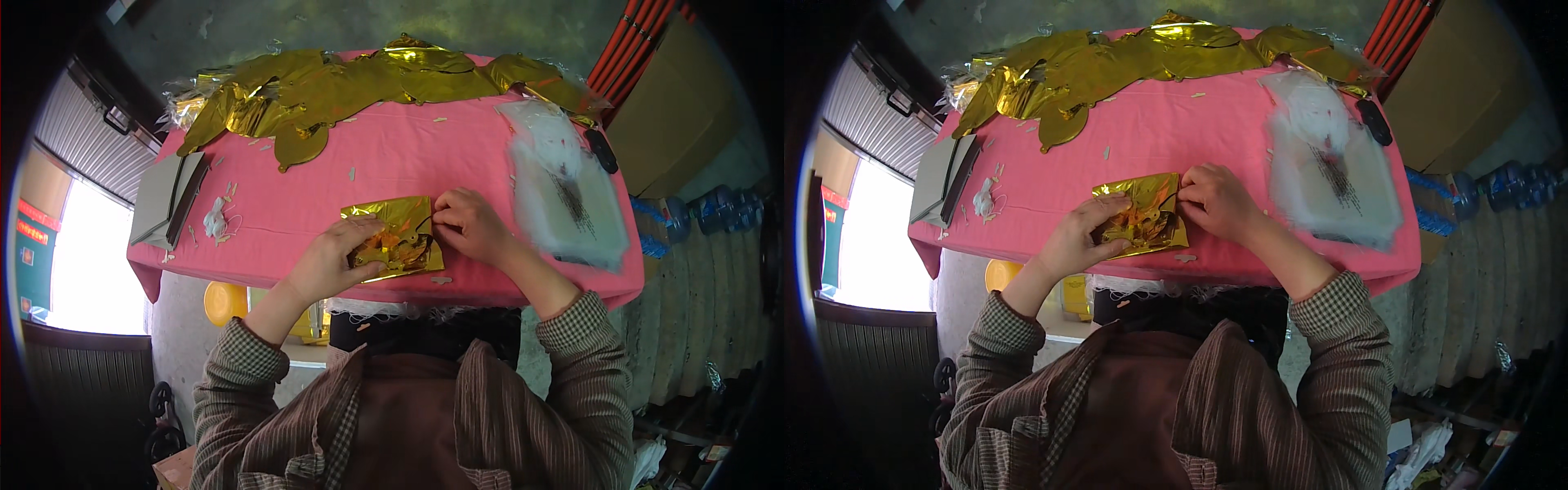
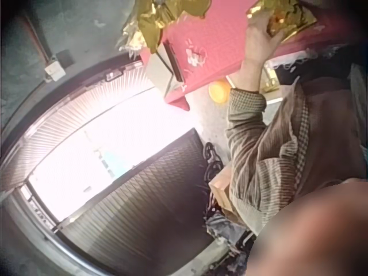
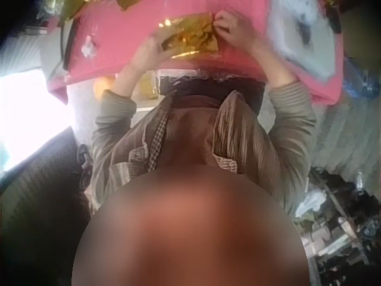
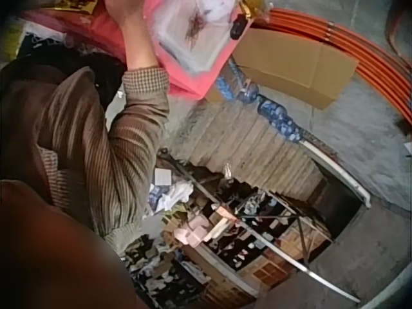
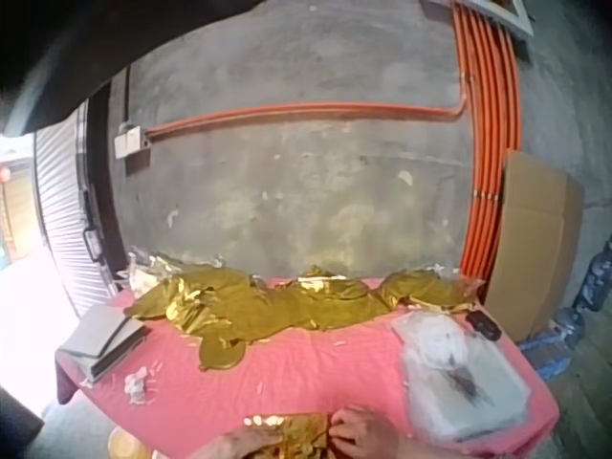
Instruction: The person folds a gold foil balloon by hand, places it onto a cardboard backing, and slides both into a plastic sleeve. After pressing it flat, they set the packaged balloon aside and pick up another cardboard backing.
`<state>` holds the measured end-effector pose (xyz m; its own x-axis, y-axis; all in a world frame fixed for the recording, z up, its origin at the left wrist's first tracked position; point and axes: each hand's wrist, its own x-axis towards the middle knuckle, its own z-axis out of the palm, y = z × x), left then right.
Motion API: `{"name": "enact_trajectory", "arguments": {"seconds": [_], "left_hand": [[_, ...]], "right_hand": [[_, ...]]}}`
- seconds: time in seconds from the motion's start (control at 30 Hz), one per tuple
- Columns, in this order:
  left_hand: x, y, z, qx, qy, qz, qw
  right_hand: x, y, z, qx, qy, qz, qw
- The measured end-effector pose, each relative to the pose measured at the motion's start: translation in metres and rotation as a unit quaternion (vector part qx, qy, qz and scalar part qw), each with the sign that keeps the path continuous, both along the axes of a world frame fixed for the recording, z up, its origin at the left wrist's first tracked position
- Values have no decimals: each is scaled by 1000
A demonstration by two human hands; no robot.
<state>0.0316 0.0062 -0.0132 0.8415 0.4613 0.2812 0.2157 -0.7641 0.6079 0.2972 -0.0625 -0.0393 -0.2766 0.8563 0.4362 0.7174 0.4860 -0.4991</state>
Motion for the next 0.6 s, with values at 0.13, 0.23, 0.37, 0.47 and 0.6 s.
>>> {"name": "enact_trajectory", "arguments": {"seconds": [0.13,0.23,0.37,0.47,0.6], "left_hand": [[0,0,0,-3,0,-4,1000],[-1,-1,1,4,1,-5,1000],[3,-5,8,66,47,-39,996],[9,-9,15,112,87,-40,989],[17,-16,22,155,160,-17,975]], "right_hand": [[-4,-6,1,16,-35,12,999],[-8,-7,3,31,-51,10,998],[-8,-8,3,49,-54,10,997],[-10,-10,7,39,-53,8,998],[-6,-11,4,14,-66,18,998]]}}
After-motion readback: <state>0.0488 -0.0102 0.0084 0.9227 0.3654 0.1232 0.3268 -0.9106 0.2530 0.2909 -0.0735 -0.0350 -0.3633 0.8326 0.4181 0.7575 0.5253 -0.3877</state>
